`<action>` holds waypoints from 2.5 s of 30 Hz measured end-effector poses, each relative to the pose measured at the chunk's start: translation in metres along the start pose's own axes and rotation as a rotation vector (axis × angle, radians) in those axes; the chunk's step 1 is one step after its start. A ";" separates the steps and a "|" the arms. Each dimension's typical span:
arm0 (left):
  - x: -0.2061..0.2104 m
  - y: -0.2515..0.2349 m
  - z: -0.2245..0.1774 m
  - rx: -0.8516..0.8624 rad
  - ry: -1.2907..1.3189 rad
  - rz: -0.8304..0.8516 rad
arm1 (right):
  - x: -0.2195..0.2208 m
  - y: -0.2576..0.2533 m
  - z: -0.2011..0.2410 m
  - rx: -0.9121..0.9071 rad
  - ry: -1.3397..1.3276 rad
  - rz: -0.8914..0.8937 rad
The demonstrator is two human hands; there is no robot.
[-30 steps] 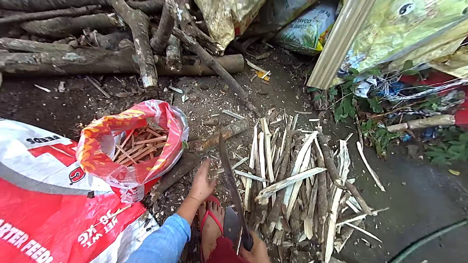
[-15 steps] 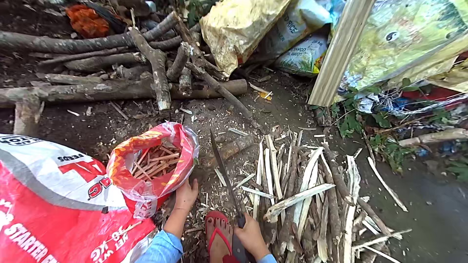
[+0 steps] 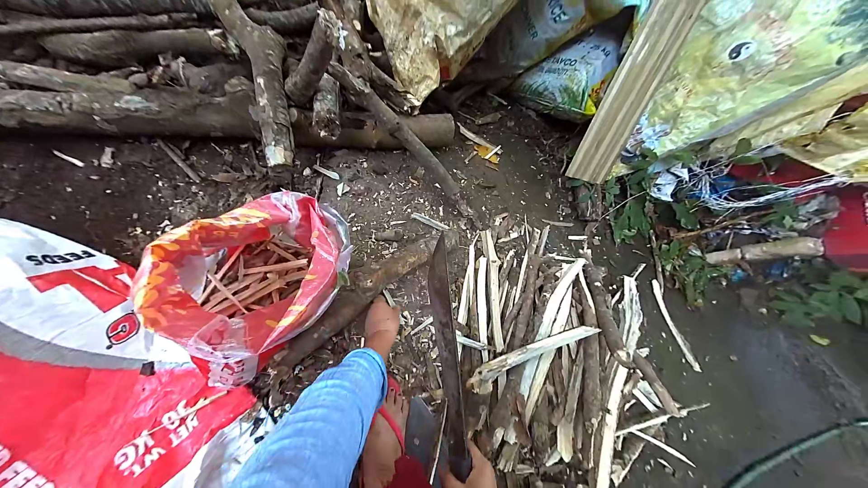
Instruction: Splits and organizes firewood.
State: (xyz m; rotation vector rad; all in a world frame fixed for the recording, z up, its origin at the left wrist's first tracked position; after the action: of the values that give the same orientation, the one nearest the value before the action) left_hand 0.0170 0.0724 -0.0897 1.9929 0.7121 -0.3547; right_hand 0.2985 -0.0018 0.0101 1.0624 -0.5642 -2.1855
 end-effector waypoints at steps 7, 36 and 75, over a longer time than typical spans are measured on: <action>0.008 0.013 0.000 0.159 -0.175 0.088 | 0.001 -0.009 -0.020 0.118 0.047 0.081; 0.021 0.045 0.037 0.556 -0.151 0.066 | 0.027 -0.016 -0.042 0.155 0.160 0.143; -0.043 0.066 0.098 0.678 0.004 -0.306 | 0.033 -0.026 -0.051 0.064 0.142 0.086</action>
State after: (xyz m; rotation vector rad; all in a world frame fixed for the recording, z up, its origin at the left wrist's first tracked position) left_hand 0.0282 -0.0514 -0.0705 2.5108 0.9943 -0.8663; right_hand 0.3149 -0.0122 -0.0533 1.1945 -0.6068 -2.0110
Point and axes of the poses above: each hand's wrist, its own y-axis away from the middle knuckle, its own x-axis out of the palm, z = x × y, the point moved 2 cm from there along -y, towards the middle knuckle, and after that the axes turned 4 degrees about y, right-handed, at the moved point
